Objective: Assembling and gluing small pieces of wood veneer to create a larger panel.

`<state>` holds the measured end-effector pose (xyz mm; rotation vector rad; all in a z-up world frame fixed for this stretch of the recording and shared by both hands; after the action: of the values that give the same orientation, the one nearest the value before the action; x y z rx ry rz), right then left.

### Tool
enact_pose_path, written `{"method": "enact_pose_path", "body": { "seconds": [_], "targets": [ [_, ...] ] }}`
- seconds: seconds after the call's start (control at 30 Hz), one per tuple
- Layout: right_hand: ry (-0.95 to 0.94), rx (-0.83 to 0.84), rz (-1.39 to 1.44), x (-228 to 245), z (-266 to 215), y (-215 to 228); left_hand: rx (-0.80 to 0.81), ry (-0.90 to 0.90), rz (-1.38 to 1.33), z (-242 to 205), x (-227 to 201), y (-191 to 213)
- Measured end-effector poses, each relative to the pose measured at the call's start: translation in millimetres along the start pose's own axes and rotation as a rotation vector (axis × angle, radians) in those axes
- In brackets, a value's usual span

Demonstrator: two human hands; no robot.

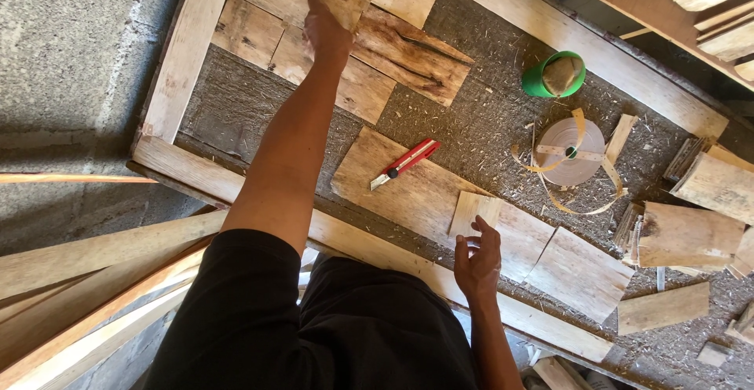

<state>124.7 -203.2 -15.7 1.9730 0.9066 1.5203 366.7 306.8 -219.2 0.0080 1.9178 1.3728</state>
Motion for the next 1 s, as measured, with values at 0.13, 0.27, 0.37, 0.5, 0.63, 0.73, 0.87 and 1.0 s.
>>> {"method": "enact_pose_path", "body": {
  "seconds": [0.13, 0.27, 0.37, 0.5, 0.63, 0.73, 0.87, 1.0],
  "targets": [
    [0.022, -0.004, 0.01, 2.5, 1.4, -0.5, 0.056, 0.044, 0.01, -5.4, -8.8, 18.7],
    [0.045, 0.008, -0.009, 5.6, -0.3, -1.0, 0.179, 0.146, 0.035, -15.2, -15.0, 39.7],
    [0.043, 0.003, 0.009, 6.2, 1.1, -1.0, 0.227, 0.151, 0.103, -13.1, -16.2, 43.0],
    [0.05, -0.013, 0.018, 7.3, 1.1, 0.9, 0.114, 0.064, 0.081, -3.5, -5.5, 33.5],
    [0.056, -0.013, 0.031, 7.9, 1.0, 0.7, 0.163, 0.112, 0.074, -7.4, -14.2, 44.5],
    [0.039, 0.005, 0.002, 7.2, 0.9, 0.5, 0.223, 0.178, 0.173, -12.4, -14.5, 44.5],
    [0.046, 0.001, 0.008, 9.7, -0.7, 1.2, 0.189, 0.179, 0.091, -21.0, -22.9, 59.2],
    [0.042, 0.007, 0.004, 9.9, 1.4, -0.4, 0.153, 0.127, 0.069, -10.6, -14.4, 49.7]
  ]
}}
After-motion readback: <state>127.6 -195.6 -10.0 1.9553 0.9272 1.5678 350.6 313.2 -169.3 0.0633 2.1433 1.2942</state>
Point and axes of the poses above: each hand's wrist, its own z-axis towards the middle knuckle, its own y-axis out of the back of the hand, x = y × z, the point moved 7 cm from there along z, towards the middle knuckle, and after that the axes turned 7 degrees about -x, right-handed, at the moved point
